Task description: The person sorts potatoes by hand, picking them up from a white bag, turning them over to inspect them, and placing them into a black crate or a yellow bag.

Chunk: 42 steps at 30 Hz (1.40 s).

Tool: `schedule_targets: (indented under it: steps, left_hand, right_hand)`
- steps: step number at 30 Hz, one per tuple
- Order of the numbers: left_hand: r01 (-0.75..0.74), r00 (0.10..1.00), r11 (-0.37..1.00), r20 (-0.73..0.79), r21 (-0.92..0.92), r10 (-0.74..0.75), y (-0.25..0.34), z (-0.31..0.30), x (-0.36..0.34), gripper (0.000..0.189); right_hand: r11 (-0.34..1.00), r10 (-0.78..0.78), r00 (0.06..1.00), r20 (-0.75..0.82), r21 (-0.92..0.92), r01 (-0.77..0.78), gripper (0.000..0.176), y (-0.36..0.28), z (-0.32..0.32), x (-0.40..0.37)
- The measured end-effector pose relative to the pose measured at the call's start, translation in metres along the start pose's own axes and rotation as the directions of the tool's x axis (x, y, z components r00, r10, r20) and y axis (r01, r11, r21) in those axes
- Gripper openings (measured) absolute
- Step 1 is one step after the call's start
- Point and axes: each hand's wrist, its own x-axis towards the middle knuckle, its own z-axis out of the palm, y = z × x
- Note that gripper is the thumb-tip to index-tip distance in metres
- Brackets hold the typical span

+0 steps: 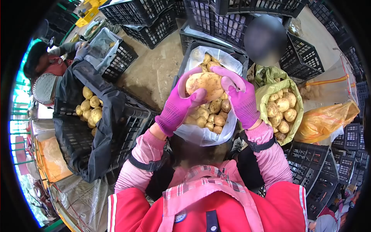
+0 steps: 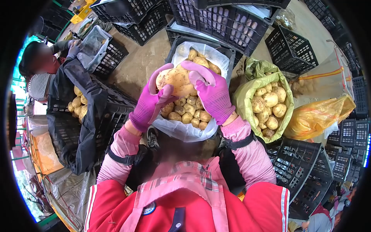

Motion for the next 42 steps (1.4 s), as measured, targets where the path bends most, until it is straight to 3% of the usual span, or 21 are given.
schedule_targets:
  steps: [3,5,6,7,9,11,15,17,21,23,24,26,27,28,29,31,35,37,39,40,42]
  left_hand:
    - [0.037,0.999,0.998,0.037,-0.057,-0.035,0.002,0.002,-0.001,0.066]
    - [0.029,0.999,0.993,0.045,-0.113,-0.025,0.005,0.001,-0.001,0.066]
    - [0.013,1.0,0.989,-0.01,-0.148,-0.015,0.007,0.002,-0.003,0.064]
    - [-0.015,0.997,0.984,-0.08,-0.177,0.0,0.009,0.003,-0.005,0.063]
    - [-0.109,0.977,0.939,-0.21,-0.326,0.04,0.024,-0.004,-0.015,0.052]
    - [-0.306,0.939,0.845,-0.286,-0.439,0.191,0.041,-0.024,-0.034,0.057]
    - [-0.646,0.689,0.675,-0.653,-0.356,0.314,0.063,-0.081,-0.094,0.057]
    - [-0.733,0.624,0.566,-0.704,-0.377,0.339,0.061,-0.128,-0.13,0.061]
    - [-0.717,0.505,0.671,-0.804,-0.189,0.313,0.064,-0.213,-0.2,0.049]
    - [-0.543,0.483,0.806,-0.873,-0.236,0.069,0.082,-0.231,-0.226,0.046]
    - [-0.412,0.58,0.88,-0.813,-0.234,0.055,0.088,-0.239,-0.242,0.041]
    - [0.057,0.584,0.997,-0.809,-0.045,-0.07,0.115,-0.252,-0.252,0.041]
    - [0.298,0.559,0.953,-0.818,0.049,-0.133,0.127,-0.26,-0.255,0.042]
    - [0.326,0.704,0.928,-0.702,0.182,-0.11,0.13,-0.27,-0.257,0.05]
    - [0.603,0.604,0.625,-0.795,0.495,0.047,0.135,-0.281,-0.256,0.068]
    - [0.772,0.606,0.155,-0.787,0.617,0.115,0.155,-0.294,-0.247,0.083]
    - [0.678,0.69,0.269,-0.718,0.684,0.085,0.206,-0.307,-0.219,0.084]
    - [0.585,0.785,0.357,-0.619,0.728,-0.025,0.237,-0.319,-0.199,0.073]
    - [0.492,0.865,0.008,-0.49,0.87,0.104,0.263,-0.313,-0.179,0.072]
    - [0.496,0.867,-0.057,-0.493,0.866,0.07,0.271,-0.31,-0.167,0.075]
    - [0.522,0.849,-0.162,-0.528,0.837,0.006,0.272,-0.317,-0.14,0.081]
  right_hand:
    - [0.976,0.13,0.991,-0.013,0.176,-0.125,0.036,-0.001,-0.005,0.001]
    - [0.914,0.327,0.944,-0.044,0.269,-0.304,0.037,0.001,-0.004,-0.001]
    - [0.963,0.221,0.972,-0.078,0.172,-0.206,0.038,0.001,-0.003,-0.002]
    - [0.92,0.271,0.962,-0.042,0.305,-0.246,0.04,0.008,-0.002,-0.003]
    - [0.89,0.343,0.939,-0.02,0.327,-0.318,0.045,0.014,-0.001,-0.002]
    - [0.871,0.392,0.92,-0.007,0.324,-0.369,0.046,0.012,-0.002,-0.007]
    - [0.847,0.417,0.909,-0.008,0.366,-0.385,0.044,0.018,-0.007,-0.008]
    - [0.85,0.404,0.915,-0.011,0.375,-0.37,0.044,0.02,-0.01,-0.01]
    - [0.854,0.378,0.925,-0.031,0.398,-0.335,0.043,0.02,-0.015,-0.009]
    - [0.855,0.371,0.928,-0.029,0.401,-0.329,0.043,0.022,-0.017,-0.009]
    - [0.857,0.373,0.927,-0.031,0.393,-0.332,0.043,0.024,-0.019,-0.009]
    - [0.856,0.388,0.921,-0.031,0.382,-0.348,0.043,0.023,-0.021,-0.01]
    - [0.855,0.397,0.917,-0.03,0.376,-0.358,0.042,0.022,-0.021,-0.012]
    - [0.859,0.396,0.918,-0.029,0.364,-0.359,0.042,0.025,-0.023,-0.012]
    - [0.863,0.401,0.916,-0.032,0.347,-0.366,0.043,0.027,-0.025,-0.014]
    - [0.874,0.406,0.914,-0.03,0.307,-0.378,0.044,0.032,-0.026,-0.014]
    - [0.908,0.395,0.918,0.033,0.135,-0.396,0.044,0.068,-0.027,-0.027]
    - [0.967,0.254,0.955,0.154,-0.074,-0.245,0.04,0.087,-0.017,-0.037]
    - [0.942,0.119,0.97,0.213,-0.333,-0.042,0.037,0.045,0.036,-0.04]
    - [0.934,0.136,0.954,0.268,-0.355,-0.034,0.037,0.012,0.067,-0.04]
    - [0.818,-0.133,0.897,0.421,-0.464,0.339,0.045,-0.035,0.122,-0.029]
